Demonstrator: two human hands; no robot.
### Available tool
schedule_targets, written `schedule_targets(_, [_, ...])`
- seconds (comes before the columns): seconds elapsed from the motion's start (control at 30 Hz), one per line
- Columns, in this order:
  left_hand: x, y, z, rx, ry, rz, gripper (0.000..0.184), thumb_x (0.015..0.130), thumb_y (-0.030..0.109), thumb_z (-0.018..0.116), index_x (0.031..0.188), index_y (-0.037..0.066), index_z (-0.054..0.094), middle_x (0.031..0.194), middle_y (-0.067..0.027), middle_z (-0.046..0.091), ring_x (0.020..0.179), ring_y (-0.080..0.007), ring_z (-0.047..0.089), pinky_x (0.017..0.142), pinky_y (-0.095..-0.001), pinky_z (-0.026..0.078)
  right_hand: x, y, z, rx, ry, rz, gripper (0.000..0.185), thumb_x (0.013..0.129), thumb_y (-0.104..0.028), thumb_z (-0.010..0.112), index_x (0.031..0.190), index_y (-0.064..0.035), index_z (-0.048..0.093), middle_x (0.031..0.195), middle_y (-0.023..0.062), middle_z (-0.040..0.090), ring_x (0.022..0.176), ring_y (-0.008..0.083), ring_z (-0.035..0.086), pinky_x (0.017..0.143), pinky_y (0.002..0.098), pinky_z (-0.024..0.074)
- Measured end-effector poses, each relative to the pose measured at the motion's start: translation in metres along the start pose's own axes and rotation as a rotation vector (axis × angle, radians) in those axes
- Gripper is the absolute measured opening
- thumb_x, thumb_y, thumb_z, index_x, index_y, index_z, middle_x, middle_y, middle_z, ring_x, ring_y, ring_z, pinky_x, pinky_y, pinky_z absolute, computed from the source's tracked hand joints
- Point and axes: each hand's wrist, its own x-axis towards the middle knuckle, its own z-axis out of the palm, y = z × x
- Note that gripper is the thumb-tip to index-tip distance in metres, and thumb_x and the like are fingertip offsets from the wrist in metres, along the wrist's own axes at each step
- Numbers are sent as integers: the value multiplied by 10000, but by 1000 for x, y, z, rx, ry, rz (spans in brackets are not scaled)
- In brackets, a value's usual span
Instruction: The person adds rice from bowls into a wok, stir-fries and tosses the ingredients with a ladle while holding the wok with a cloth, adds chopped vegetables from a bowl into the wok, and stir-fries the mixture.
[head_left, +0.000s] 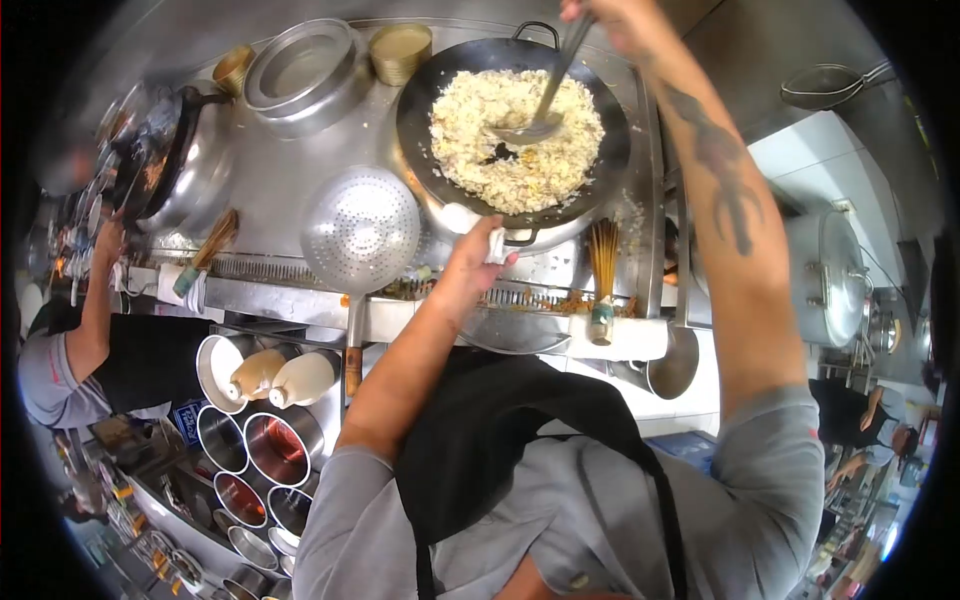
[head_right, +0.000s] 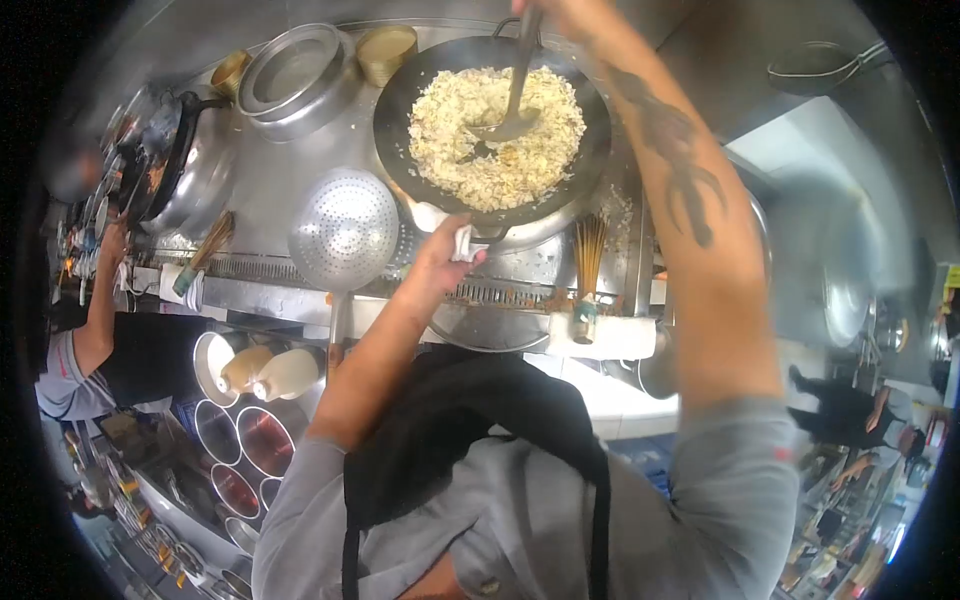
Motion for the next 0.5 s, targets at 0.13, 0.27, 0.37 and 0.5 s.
schedule_targets(0.13, [6, 7, -3, -18, -9, -54, 166, 841, 224, 602, 970, 133, 553, 823, -26, 602, 731, -170, 569, 545, -314, 476, -48, -16, 11, -66, 215, -49, 223, 867, -175, 608, 700, -48, 529, 589, 23, 527, 478, 103, 489, 466, 259, 408])
schedule_targets(0.27, [7, 7, -2, 35, 2, -49, 163, 838, 231, 602, 950, 121, 559, 822, -40, 592, 703, -164, 552, 510, -286, 473, -38, 40, -18, -249, 72, -83, 194, 854, -111, 592, 689, -50, 510, 571, 13, 509, 490, 92, 484, 473, 272, 399])
schedule_targets(0.37, [16, 6, -8, 26, -6, -70, 152, 828, 197, 610, 941, 117, 548, 820, -47, 595, 693, -181, 552, 514, -291, 462, -47, -15, -36, -17, 246, -78, 177, 834, -173, 644, 761, -37, 556, 569, 14, 500, 447, 136, 478, 434, 280, 428])
schedule_targets(0.5, [14, 3, -10, 50, 1, -47, 140, 838, 147, 579, 966, 124, 526, 862, -51, 591, 705, -179, 554, 504, -284, 442, -82, 47, -15, 225, 441, 14, 129, 865, -95, 571, 751, -59, 520, 548, -3, 453, 450, 112, 439, 467, 302, 397])
